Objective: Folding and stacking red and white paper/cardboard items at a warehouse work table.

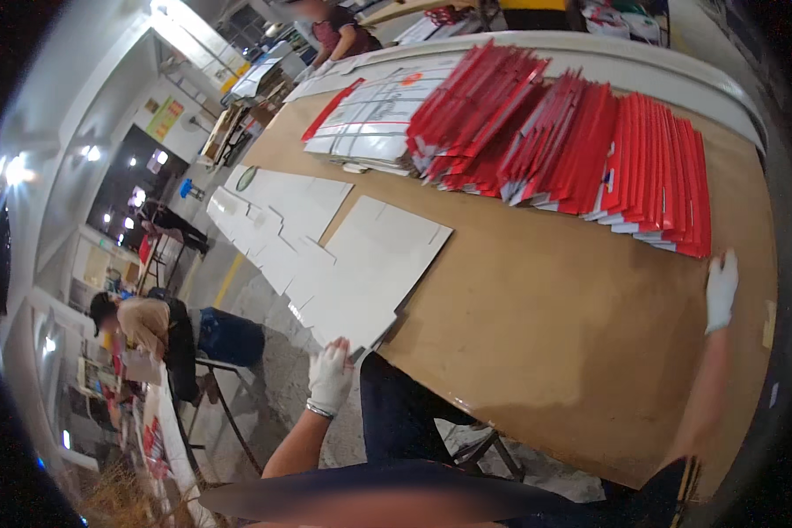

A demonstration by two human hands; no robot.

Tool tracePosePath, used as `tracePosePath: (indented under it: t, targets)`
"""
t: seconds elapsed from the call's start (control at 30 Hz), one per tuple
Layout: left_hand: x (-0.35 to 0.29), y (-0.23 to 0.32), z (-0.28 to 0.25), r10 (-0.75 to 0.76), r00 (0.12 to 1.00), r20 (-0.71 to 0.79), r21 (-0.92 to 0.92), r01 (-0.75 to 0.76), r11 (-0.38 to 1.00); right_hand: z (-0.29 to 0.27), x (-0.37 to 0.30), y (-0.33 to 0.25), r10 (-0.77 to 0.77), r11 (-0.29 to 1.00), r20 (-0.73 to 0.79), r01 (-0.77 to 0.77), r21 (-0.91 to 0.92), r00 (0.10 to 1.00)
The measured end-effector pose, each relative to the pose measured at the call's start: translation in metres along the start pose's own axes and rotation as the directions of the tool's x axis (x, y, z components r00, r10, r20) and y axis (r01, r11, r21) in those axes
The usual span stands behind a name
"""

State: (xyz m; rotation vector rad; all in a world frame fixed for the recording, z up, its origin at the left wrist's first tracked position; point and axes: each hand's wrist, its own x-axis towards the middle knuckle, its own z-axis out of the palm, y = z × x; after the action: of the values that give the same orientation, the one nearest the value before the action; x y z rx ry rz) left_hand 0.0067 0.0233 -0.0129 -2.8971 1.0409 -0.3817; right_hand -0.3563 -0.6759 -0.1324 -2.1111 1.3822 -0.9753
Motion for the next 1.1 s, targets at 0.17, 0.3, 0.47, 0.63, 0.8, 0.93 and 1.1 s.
tracePosePath:
  t: [0.17,0.3,0.47,0.63,0.8,0.93,1.1]
  targets:
    - [0.024,0.034,-0.088,0.279,0.952,-0.124,-0.062,-0.288,0.955,-0.010,-0.220,-0.227,-0.218,0.949,0.135,0.178,0.261,0.966]
    - [-0.027,0.093,-0.096,0.596,0.713,-0.370,-0.399,-0.701,0.591,-0.052,-0.326,-0.378,-0.694,0.586,0.632,0.780,0.217,0.345]
    - [-0.048,0.119,-0.073,0.756,0.639,-0.145,-0.603,-0.662,0.444,-0.042,-0.365,-0.320,-0.831,0.553,0.182,0.745,0.374,0.526]
    - [-0.011,0.085,0.006,0.734,0.660,-0.159,-0.283,-0.743,0.607,-0.136,-0.342,-0.262,-0.459,0.873,0.417,0.312,0.374,0.784]
    - [0.011,0.110,0.016,0.769,0.619,-0.157,-0.755,-0.577,0.310,-0.171,-0.352,-0.204,-0.250,0.940,0.406,0.120,0.320,0.879]
    - [0.003,0.142,0.021,0.618,0.785,-0.051,-0.847,-0.362,0.389,-0.161,-0.384,-0.182,-0.280,0.957,0.275,0.245,0.154,0.920]
    - [-0.007,0.180,0.029,0.596,0.719,-0.358,-0.402,-0.694,0.597,-0.148,-0.406,-0.134,-0.352,0.905,0.207,0.389,-0.175,0.913]
